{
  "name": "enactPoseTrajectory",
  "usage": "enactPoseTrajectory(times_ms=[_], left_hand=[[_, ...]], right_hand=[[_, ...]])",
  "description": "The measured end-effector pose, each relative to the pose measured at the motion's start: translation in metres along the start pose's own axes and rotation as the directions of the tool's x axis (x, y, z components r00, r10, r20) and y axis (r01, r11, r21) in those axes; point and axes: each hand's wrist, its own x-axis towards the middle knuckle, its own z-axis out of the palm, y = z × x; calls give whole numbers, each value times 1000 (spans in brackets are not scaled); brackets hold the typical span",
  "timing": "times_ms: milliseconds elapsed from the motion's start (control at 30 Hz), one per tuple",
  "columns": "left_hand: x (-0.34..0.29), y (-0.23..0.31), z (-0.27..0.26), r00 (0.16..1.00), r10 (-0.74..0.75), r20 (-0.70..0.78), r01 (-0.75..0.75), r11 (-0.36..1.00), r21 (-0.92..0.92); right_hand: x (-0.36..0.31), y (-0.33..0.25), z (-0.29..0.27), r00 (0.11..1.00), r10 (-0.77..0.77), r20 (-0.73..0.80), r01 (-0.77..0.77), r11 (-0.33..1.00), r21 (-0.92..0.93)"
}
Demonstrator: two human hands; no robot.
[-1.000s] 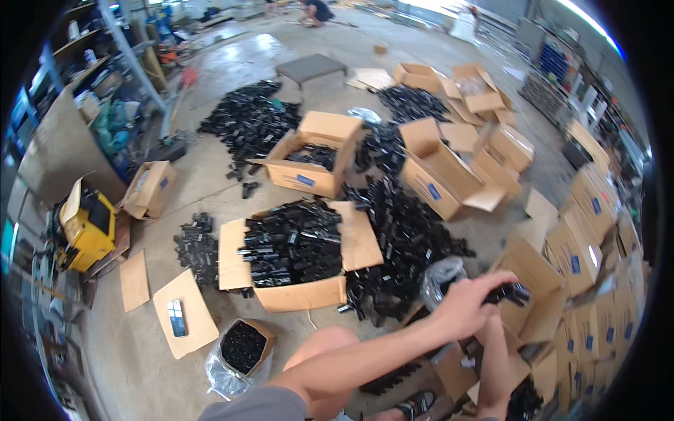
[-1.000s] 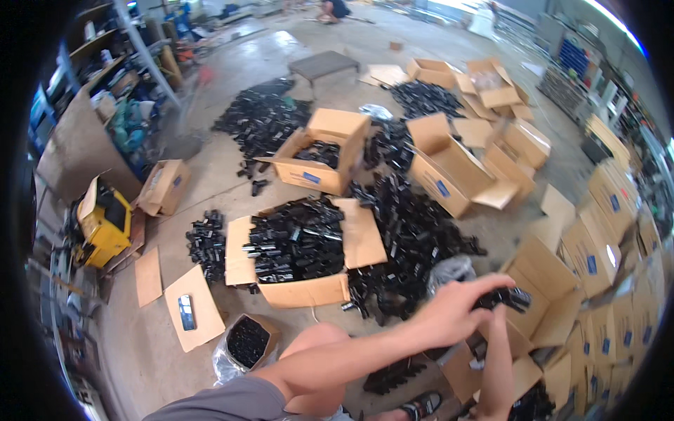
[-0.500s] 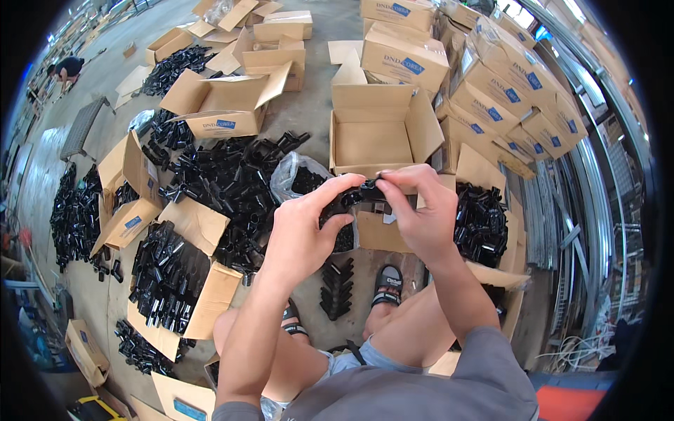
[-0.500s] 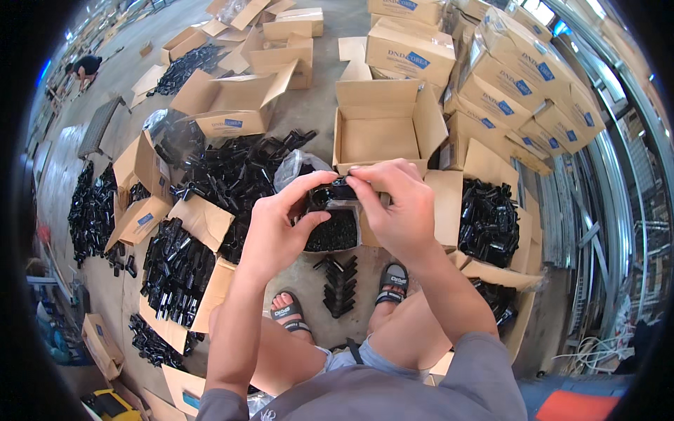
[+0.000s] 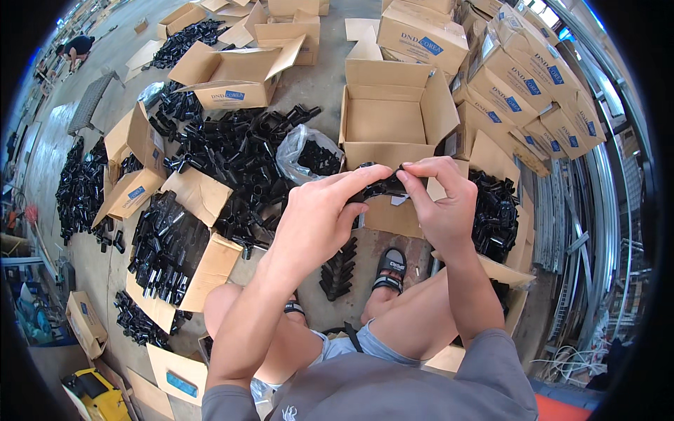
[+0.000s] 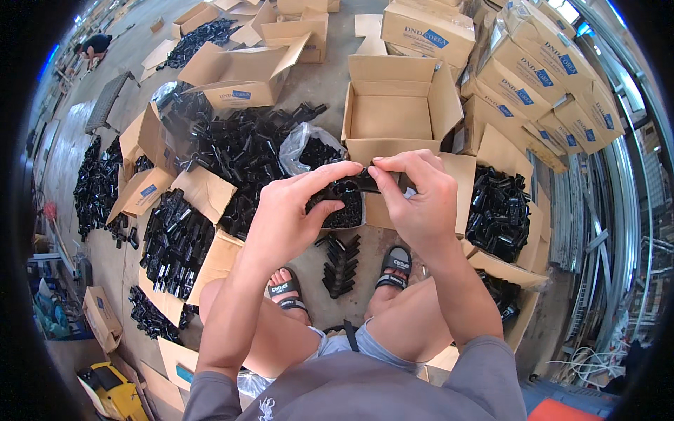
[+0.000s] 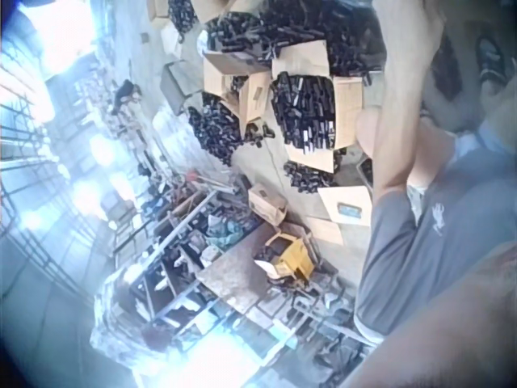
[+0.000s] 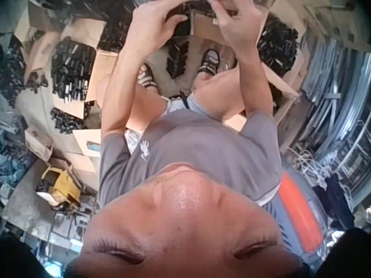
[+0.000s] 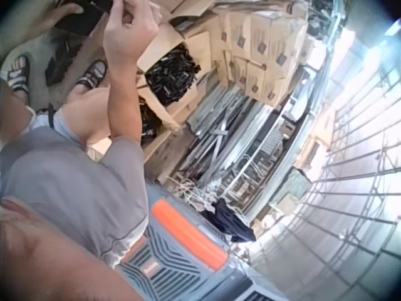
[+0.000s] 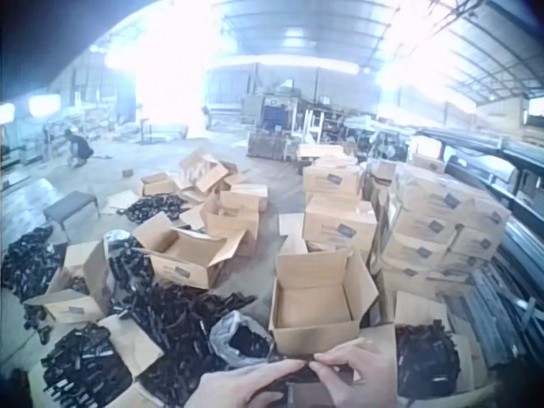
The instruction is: The person sits on the floor and assembles black plastic connectors by hand, inserting small components into the main bodies and sorting the finished pieces into cardboard boxes.
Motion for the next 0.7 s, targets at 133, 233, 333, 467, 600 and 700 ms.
enactPoseTrajectory(times_ms=[133,233,333,467,600,700], left_hand=[[0,1,3,1000,-16,-3,16,1000,-8],[1,1,5,1000,-25,14,25,999,-26],[2,-2,7,1000,0,-12,0,1000,-15],[1,-4,6,1000,-8,-2,8,1000,-14],[0,-7,9,1000,-3,-19,2,1000,-17],[2,-5,7,1000,8,-14,-8,1000,-18]], right_hand=[[-2,2,-3,999,-25,39,25,1000,0],[-5,5,-2,999,-25,36,23,998,60],[-8,7,-2,993,89,82,-100,984,147],[-9,6,-3,984,121,129,-141,977,159],[-9,6,-2,988,64,138,-79,991,109],[-7,8,-2,993,49,106,-65,986,156]])
